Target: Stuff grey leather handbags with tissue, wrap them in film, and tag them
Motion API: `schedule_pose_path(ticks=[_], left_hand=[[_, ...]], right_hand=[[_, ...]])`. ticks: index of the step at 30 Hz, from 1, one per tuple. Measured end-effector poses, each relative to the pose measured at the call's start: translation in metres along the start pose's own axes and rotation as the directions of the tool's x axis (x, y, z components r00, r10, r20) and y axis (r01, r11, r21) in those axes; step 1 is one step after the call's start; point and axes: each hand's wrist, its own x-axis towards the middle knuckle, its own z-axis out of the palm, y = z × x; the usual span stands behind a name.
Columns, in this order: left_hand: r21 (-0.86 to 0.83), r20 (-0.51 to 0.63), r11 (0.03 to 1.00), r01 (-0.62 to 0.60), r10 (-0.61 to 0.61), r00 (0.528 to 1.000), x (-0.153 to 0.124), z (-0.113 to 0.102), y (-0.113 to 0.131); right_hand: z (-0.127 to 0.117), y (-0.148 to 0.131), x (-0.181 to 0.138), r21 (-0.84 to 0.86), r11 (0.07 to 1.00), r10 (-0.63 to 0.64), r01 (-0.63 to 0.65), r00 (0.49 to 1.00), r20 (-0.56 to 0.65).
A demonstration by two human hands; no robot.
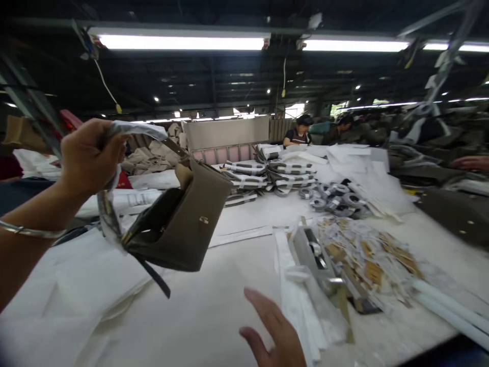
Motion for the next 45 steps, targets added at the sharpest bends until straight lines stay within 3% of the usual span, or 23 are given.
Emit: schedule_pose_path(ticks=[3, 5, 8, 11, 14, 17, 20, 22, 24, 26, 28, 30, 31, 32, 34, 36, 39, 41, 45], left_hand=[[-0.129, 0.041, 0.979, -0.159, 0.165, 0.985, -0.011, -0.027, 0.074], [-0.232, 0.068, 0.951, -0.205, 0.226, 0.972, -0.021, -0.039, 0.114], [-0.312, 0.149, 0.921, -0.235, 0.292, 0.945, -0.034, -0.049, 0.152], [-0.395, 0.202, 0.87, -0.295, 0.395, 0.896, -0.038, -0.059, 0.173], [-0.481, 0.175, 0.817, -0.318, 0.445, 0.878, -0.036, -0.071, 0.19], [-0.534, 0.181, 0.814, -0.227, 0.373, 0.91, -0.037, -0.08, 0.205], [-0.557, 0.286, 0.829, -0.047, 0.244, 0.927, -0.045, -0.072, 0.209], [-0.525, 0.423, 0.842, 0.122, 0.134, 0.896, -0.054, -0.055, 0.201], [-0.441, 0.594, 0.853, 0.281, 0.043, 0.803, -0.065, -0.03, 0.186], [-0.332, 0.73, 0.872, 0.361, -0.005, 0.684, -0.078, -0.005, 0.166], [-0.248, 0.745, 0.893, 0.375, -0.071, 0.663, -0.096, 0.012, 0.144], [-0.156, 0.778, 0.893, 0.422, -0.152, 0.61, -0.121, 0.014, 0.124], [-0.124, 0.798, 0.887, 0.444, -0.176, 0.576, -0.135, 0.009, 0.117], [-0.103, 0.822, 0.881, 0.461, -0.185, 0.538, -0.151, 0.0, 0.111], [-0.082, 0.86, 0.883, 0.462, -0.172, 0.481, -0.186, -0.023, 0.107], [-0.061, 0.879, 0.901, 0.43, -0.156, 0.451, -0.226, -0.048, 0.111], [-0.023, 0.879, 0.911, 0.412, -0.178, 0.441, -0.288, -0.077, 0.127], [0.02, 0.866, 0.888, 0.46, -0.246, 0.436, -0.324, -0.09, 0.141], [0.074, 0.821, 0.861, 0.503, -0.339, 0.459, -0.36, -0.116, 0.17]], right_hand=[[-0.024, -0.015, 0.034, -0.029, 0.998, 0.048, -0.051, 0.994, -0.098], [-0.039, -0.028, 0.046, 0.008, 0.997, 0.075, -0.074, 0.994, -0.084], [-0.059, -0.038, 0.041, 0.013, 0.996, 0.09, -0.089, 0.993, -0.082], [-0.079, -0.034, 0.029, 0.038, 0.992, 0.124, -0.122, 0.989, -0.086], [-0.094, -0.028, 0.021, 0.243, 0.961, 0.109, -0.129, 0.99, 0.094], [-0.101, -0.038, 0.011, 0.516, 0.83, 0.027, -0.21, 0.94, 0.339], [-0.093, -0.065, -0.004, 0.584, 0.749, 0.062, -0.312, 0.911, 0.407], [-0.079, -0.08, -0.01, 0.584, 0.742, 0.13, -0.329, 0.925, 0.356], [-0.063, -0.084, -0.011, 0.607, 0.718, 0.191, -0.342, 0.934, 0.301], [-0.045, -0.073, -0.007, 0.628, 0.668, 0.278, -0.4, 0.917, 0.288], [-0.029, -0.052, -0.002, 0.603, 0.609, 0.397, -0.515, 0.856, 0.33], [-0.015, -0.031, -0.001, 0.488, 0.607, 0.516, -0.627, 0.778, 0.358], [-0.011, -0.024, -0.002, 0.405, 0.658, 0.541, -0.634, 0.773, 0.332], [-0.009, -0.018, -0.004, 0.332, 0.732, 0.523, -0.596, 0.802, 0.287], [-0.011, -0.013, -0.009, 0.207, 0.877, 0.383, -0.434, 0.89, 0.246], [-0.016, -0.014, -0.016, 0.132, 0.956, 0.212, -0.261, 0.929, 0.304], [-0.018, -0.016, -0.028, 0.053, 0.991, 0.088, -0.121, 0.905, 0.417], [-0.015, -0.016, -0.035, 0.021, 0.996, 0.067, -0.084, 0.904, 0.423], [-0.017, -0.017, -0.046, -0.036, 0.998, 0.064, -0.054, 0.911, 0.407]])
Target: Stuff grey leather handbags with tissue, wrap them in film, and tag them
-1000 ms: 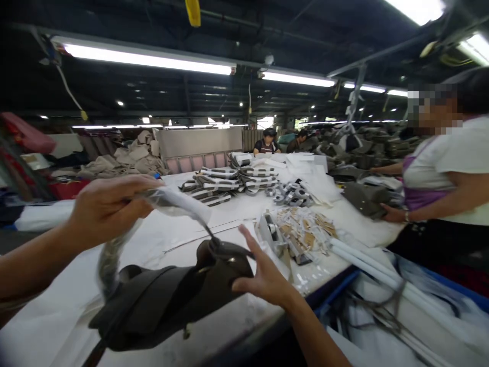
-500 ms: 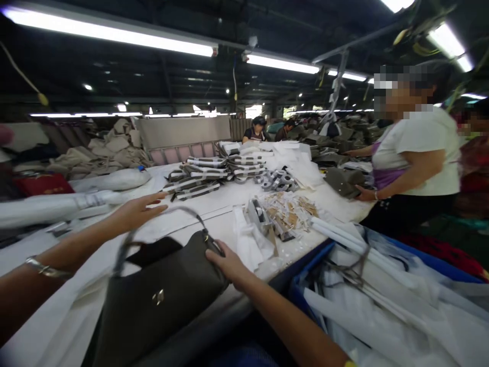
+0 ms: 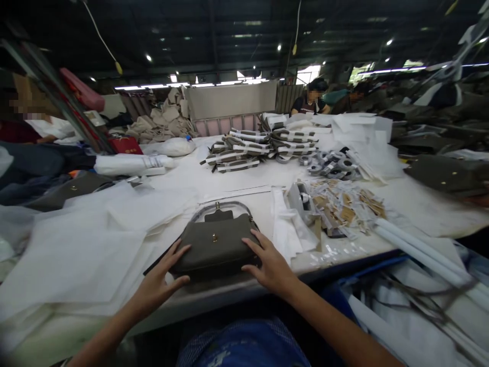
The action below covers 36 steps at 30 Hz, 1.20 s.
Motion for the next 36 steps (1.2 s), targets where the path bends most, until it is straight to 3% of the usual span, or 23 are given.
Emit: schedule_pose_path(ticks=[3, 7, 11, 15, 20, 24, 28, 36], left_hand=[[0.07, 0.029, 0.997, -0.035, 0.033, 0.999, -0.015, -0.004, 0.012], [0.291, 0.049, 0.934, -0.206, 0.2, 0.979, 0.0, -0.005, 0.034], [0.365, 0.161, 0.849, -0.381, 0.345, 0.925, 0.024, 0.011, 0.044], [0.434, 0.142, 0.792, -0.429, 0.41, 0.901, 0.022, 0.036, 0.03], [0.489, 0.067, 0.756, -0.436, 0.465, 0.883, 0.004, 0.056, 0.021], [0.504, 0.06, 0.745, -0.436, 0.474, 0.879, -0.002, 0.062, 0.035], [0.531, -0.035, 0.75, -0.395, 0.485, 0.874, 0.001, 0.081, 0.046], [0.665, -0.186, 0.654, -0.362, 0.614, 0.767, 0.017, 0.11, 0.029]], right_hand=[[-0.01, -0.009, -0.001, -0.121, 0.992, -0.02, 0.024, 0.999, 0.037], [-0.015, -0.024, 0.021, -0.253, 0.936, -0.203, 0.244, 0.962, 0.181], [0.0, -0.022, 0.04, -0.244, 0.911, -0.262, 0.334, 0.922, 0.286], [0.028, -0.005, 0.03, -0.281, 0.895, -0.276, 0.347, 0.924, 0.264], [0.05, 0.008, 0.003, -0.287, 0.902, -0.277, 0.324, 0.942, 0.19], [0.049, 0.006, -0.007, -0.201, 0.927, -0.269, 0.316, 0.935, 0.23], [0.053, 0.009, -0.01, -0.192, 0.931, -0.274, 0.311, 0.941, 0.2], [0.056, 0.018, -0.01, -0.235, 0.873, -0.42, 0.427, 0.904, 0.082]])
